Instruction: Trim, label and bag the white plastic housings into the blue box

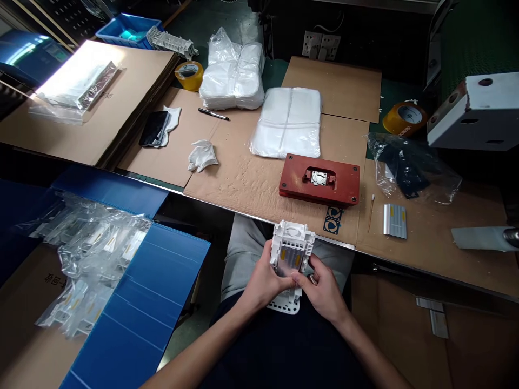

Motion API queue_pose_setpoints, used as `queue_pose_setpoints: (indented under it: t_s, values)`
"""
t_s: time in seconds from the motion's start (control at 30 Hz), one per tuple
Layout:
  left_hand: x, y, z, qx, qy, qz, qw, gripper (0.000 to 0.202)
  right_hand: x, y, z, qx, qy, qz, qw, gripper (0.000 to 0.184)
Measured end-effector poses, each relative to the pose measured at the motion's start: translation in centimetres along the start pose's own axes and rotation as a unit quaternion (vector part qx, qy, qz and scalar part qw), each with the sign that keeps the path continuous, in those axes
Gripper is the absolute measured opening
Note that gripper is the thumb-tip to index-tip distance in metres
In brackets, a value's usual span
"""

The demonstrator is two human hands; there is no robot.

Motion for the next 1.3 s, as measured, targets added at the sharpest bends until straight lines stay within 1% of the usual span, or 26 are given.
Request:
queue_pose_setpoints:
  t_s: [0.23,0.43,0.63,0.8,0.97,1.13,1.3]
  values:
    - [-0.8,-0.9,0.0,-0.027,-0.007,-0.027,0.999,0.079,-1.0,-0.4,0.6,-0.019,0.017,0.003,1.000,0.040]
    - [-0.5,-2.0,0.1,-0.027,-0.002,-0.031,0.999,0.085,-1.6,0.3,0.6,-0.017,0.028,0.015,0.999,0.039]
    - [0.0,-2.9,0.2,-0.040,-0.011,-0.050,0.998,0.088,-1.3,1.3,0.8,0.002,0.017,0.026,1.000,0.039]
    - [0.6,-2.4,0.1,-0.071,-0.015,-0.052,0.996,0.084,0.2,1.7,1.2,0.040,-0.002,0.013,0.999,0.044]
    - [1.0,-1.3,-0.5,-0.071,0.004,-0.052,0.996,0.080,1.5,0.7,0.8,0.063,-0.012,-0.003,0.998,0.044]
    - [0.6,-1.2,-0.4,-0.095,-0.004,-0.054,0.994,0.079,1.3,-0.3,0.8,0.059,-0.011,0.005,0.998,0.042]
    - [0.1,-2.3,-0.5,-0.102,-0.006,-0.063,0.993,0.079,0.3,0.3,1.6,0.046,-0.007,0.030,0.998,0.041]
Point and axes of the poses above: each hand's wrist, its own x-axis towards the middle knuckle, its own z-axis out of the palm, y = z × x, the point moved 6 cm from there along x, towards the middle knuckle, and after that the axes turned 4 degrees about -y, right-handed, at the moved point
